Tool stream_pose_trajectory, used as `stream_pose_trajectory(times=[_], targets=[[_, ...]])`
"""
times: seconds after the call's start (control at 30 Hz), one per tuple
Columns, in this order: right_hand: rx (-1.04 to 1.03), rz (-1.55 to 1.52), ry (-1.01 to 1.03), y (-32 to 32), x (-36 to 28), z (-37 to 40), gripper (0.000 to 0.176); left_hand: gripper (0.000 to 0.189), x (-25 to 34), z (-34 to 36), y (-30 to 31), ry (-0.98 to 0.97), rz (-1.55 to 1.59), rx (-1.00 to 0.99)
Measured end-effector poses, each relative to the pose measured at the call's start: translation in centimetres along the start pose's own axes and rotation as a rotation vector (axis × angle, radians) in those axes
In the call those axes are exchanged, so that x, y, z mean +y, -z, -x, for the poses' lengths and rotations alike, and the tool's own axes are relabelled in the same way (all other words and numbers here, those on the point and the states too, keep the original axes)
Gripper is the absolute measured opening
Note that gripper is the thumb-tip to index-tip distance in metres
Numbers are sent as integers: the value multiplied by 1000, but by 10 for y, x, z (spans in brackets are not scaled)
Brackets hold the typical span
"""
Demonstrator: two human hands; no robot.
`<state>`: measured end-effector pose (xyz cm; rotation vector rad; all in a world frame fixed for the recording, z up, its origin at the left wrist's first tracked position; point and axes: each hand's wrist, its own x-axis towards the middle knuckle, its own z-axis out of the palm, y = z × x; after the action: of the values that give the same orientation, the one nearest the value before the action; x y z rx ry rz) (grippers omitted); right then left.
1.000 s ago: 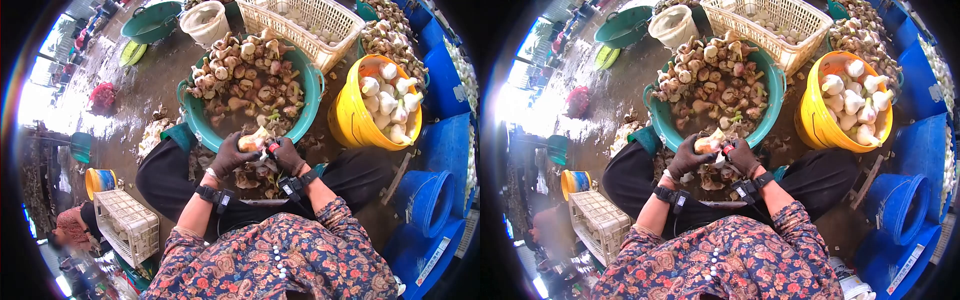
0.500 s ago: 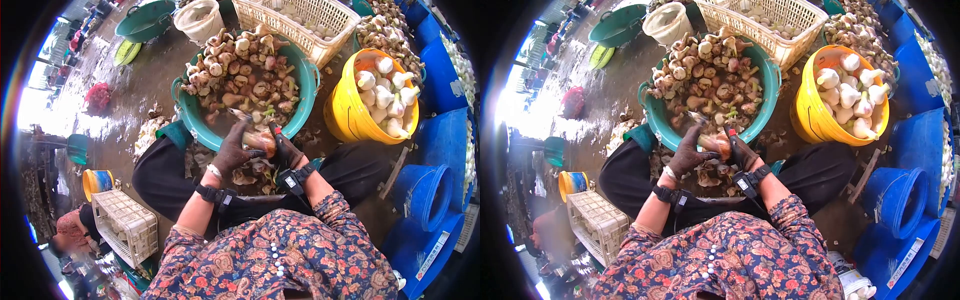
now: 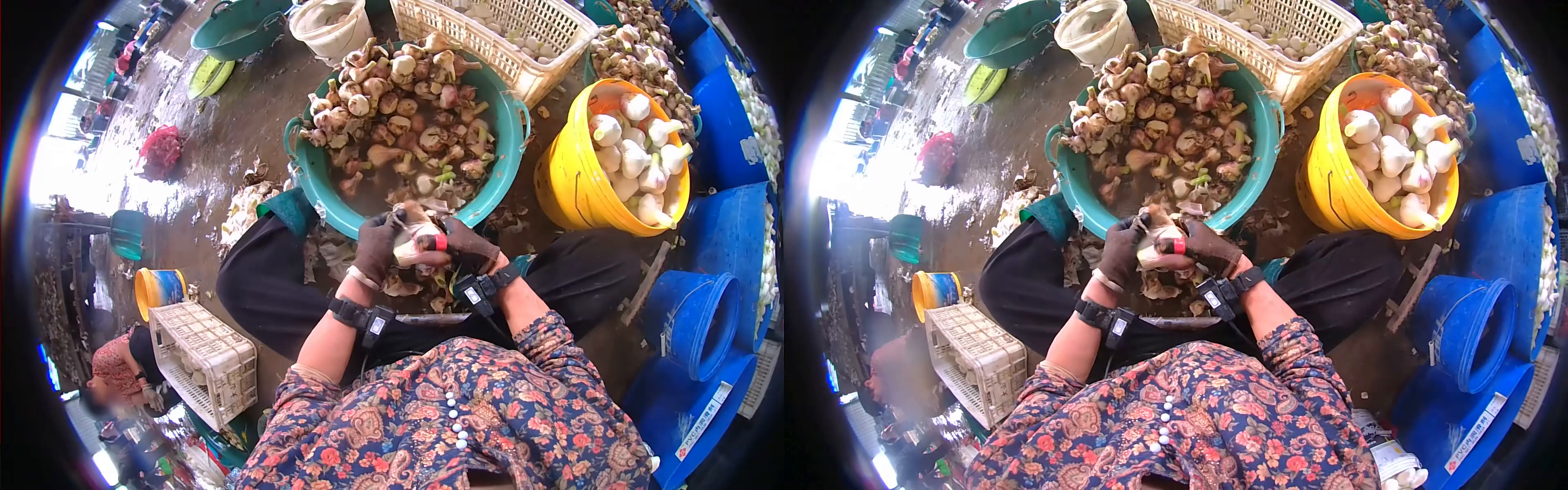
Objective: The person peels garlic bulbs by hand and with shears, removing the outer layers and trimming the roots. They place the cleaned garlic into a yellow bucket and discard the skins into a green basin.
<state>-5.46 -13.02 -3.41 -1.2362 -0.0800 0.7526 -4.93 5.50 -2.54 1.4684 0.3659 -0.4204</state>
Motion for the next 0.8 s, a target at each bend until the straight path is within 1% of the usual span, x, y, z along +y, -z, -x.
stream_pose_trajectory(times=[0.03, 0.07, 0.1, 0.13, 0.17, 0.2, 0.23, 0.27, 0.3, 0.33, 0.37, 0.4, 0.43, 0.5, 0.57, 0.6, 0.63, 0.67, 0.7, 0.73, 0.77, 0.8], targets=[[-2, 0, 2, -5, -5, 1, 63, 21, 3, 0, 4, 163, 218, -25], [20, 11, 95, -10, -10, 2, 63, 21, 4, 2, 7, 162, 219, -24], [40, 23, 187, -14, -16, 4, 64, 22, 3, 7, 9, -69, -99, -50], [7, -65, 150, -17, -25, 8, 67, 25, 5, 14, 12, -301, -418, -74], [4, -67, 151, -17, -25, 8, 67, 27, 7, 18, 15, -529, -742, -97], [2, -91, 189, -17, -25, 8, 67, 31, 7, 19, 17, -578, -802, -105], [2, -113, 226, -17, -25, 8, 67, 31, 10, 21, 16, -579, -802, -104], [29, -142, 208, -16, -21, 9, 60, 32, 14, 23, 13, -537, -753, -75], [29, -139, 207, -13, -16, 8, 60, 33, 16, 24, 11, -494, -703, -46], [99, 330, 422, -13, -18, 9, 55, 36, 19, 23, 14, -494, -767, -64], [169, 803, 629, -13, -19, 9, 52, 36, 20, 22, 13, -496, -768, -62], [174, 1012, 598, -17, -19, 9, 47, 38, 21, 23, 12, -491, -754, -14], [175, 1010, 598, -22, -18, 8, 47, 39, 23, 24, 11, -485, -741, 32], [230, 1115, 613, -30, -17, 8, 49, 36, 19, 23, 13, -508, -740, 42], [271, 1059, 611, -30, -17, 7, 46, 33, 9, 16, 19, -565, -730, 62], [348, 879, 572, -25, -10, 4, 43, 29, -9, 4, 30, -536, -806, 117], [419, 697, 530, -21, 1, -1, 40, 29, -6, 5, 31, -539, -808, 113], [496, 300, 490, -18, 14, -9, 37, 25, 0, 8, 30, -598, -622, 58], [499, 300, 491, -8, 27, -12, 37, 22, 6, 11, 30, -652, -434, 3], [464, -110, 229, 6, 32, -13, 33, 22, 10, 15, 37, -680, -542, 82], [410, -514, -38, 15, 40, -16, 31, 22, 30, 29, 31, -760, -631, 148], [488, -624, 43, 18, 49, -26, 26, 22, 42, 34, 34, -763, -630, 146]])
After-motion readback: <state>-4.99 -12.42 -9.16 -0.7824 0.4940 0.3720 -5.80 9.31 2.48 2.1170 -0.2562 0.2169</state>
